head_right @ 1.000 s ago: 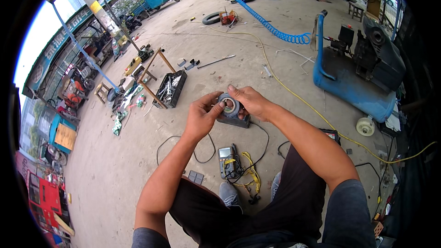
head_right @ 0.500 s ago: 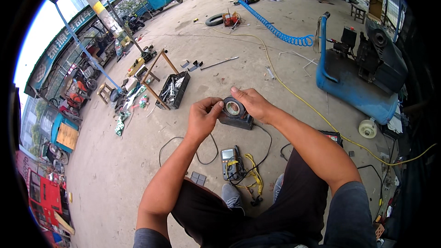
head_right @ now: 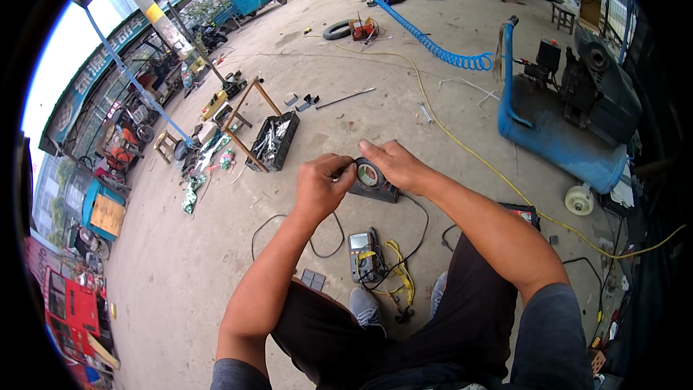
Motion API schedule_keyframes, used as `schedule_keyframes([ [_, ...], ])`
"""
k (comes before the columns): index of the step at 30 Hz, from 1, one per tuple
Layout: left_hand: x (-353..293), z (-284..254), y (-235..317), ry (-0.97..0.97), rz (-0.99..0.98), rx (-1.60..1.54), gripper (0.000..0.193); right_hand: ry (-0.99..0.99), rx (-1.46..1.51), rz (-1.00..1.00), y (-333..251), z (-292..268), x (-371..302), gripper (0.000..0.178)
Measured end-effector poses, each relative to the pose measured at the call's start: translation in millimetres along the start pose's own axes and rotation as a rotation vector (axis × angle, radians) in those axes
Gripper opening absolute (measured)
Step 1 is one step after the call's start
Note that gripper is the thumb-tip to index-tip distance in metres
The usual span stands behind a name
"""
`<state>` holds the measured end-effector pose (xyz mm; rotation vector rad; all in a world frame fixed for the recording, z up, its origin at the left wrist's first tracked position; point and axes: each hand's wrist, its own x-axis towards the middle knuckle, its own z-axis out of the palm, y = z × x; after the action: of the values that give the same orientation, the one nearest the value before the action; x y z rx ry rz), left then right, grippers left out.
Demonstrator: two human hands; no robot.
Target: The person retrieves a roll of electrical tape and a screwdriver from a shelf, then walks outside to a work area. They sit on the ground and wrap the exposed wires of a battery pack with electrical tape.
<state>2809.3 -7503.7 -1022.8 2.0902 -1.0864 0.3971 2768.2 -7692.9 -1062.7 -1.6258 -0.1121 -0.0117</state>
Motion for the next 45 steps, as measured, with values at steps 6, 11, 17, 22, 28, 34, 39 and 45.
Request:
schedule_keyframes([
  [6,1.1,-3.7,1.6,-0.041,0.056,0.009,0.013,-0.017,-0.034,-0.009,-3.5,-3.1,-1.8,0.066],
  [11,2.0,-1.6,-1.4,-0.05,0.019,-0.02,0.014,-0.014,-0.03,0.11,-11.5,0.0,-1.8,0.071],
  [17,0.3,-1.5,0.7,-0.078,0.015,-0.016,0.014,-0.02,-0.03,0.103,-8.3,-1.6,-4.6,0.073],
  [22,1.3,-0.1,-1.4,-0.069,0.016,-0.008,0.014,-0.024,-0.028,0.103,-10.4,-2.4,-3.6,0.071],
  [28,0.8,1.0,-1.9,-0.061,0.039,0.019,0.013,-0.015,-0.011,0.099,-9.6,-1.2,-3.2,0.07],
  [34,-0.6,0.8,-1.3,-0.06,0.022,0.004,0.013,-0.013,0.006,0.087,-8.0,-1.6,-3.0,0.07],
  [39,-1.3,0.3,0.4,-0.079,-0.031,-0.044,0.016,-0.011,-0.001,0.096,-9.6,-1.3,-3.2,0.071],
  [45,-0.8,0.5,2.4,-0.062,-0.028,-0.051,0.015,-0.002,-0.003,0.092,-10.4,0.1,-3.4,0.072],
])
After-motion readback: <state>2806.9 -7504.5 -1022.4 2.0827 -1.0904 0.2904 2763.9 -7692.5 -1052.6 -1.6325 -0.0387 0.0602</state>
